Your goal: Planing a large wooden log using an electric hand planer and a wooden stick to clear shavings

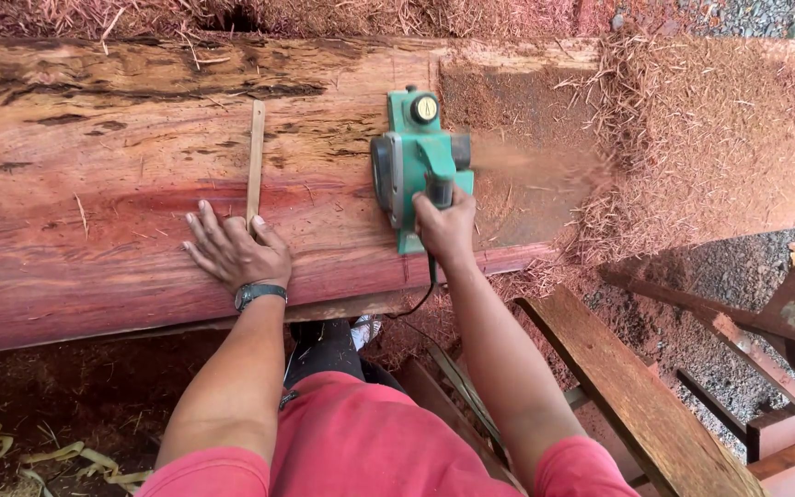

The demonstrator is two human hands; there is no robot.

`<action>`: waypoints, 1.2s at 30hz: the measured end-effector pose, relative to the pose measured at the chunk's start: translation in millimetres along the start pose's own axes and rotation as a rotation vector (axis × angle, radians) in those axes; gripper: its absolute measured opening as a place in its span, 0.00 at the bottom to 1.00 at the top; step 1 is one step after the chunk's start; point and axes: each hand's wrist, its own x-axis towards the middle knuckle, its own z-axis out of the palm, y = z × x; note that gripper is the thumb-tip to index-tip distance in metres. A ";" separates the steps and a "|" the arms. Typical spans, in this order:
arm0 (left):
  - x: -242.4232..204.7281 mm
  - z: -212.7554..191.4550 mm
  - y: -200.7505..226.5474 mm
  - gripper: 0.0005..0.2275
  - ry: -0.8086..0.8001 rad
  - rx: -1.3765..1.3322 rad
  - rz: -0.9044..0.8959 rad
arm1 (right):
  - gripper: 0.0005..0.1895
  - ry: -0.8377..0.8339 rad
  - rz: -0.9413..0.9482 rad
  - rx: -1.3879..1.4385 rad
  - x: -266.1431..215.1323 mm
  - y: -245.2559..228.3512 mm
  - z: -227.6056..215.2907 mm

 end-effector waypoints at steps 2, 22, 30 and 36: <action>-1.1 1.3 -1.0 0.13 -0.003 -0.001 -0.001 | 0.08 -0.009 -0.019 -0.011 24.9 -7.7 7.1; -1.4 -7.6 5.7 0.17 -0.065 0.017 -0.026 | 0.12 -0.067 -0.044 -0.013 173.1 -68.9 62.6; -2.1 -2.7 4.2 0.16 -0.042 0.008 -0.031 | 0.16 -0.062 0.014 -0.081 74.1 -34.0 19.4; -0.1 3.5 -2.7 0.14 0.034 -0.005 0.033 | 0.06 -0.072 0.050 -0.090 -75.9 32.4 -46.6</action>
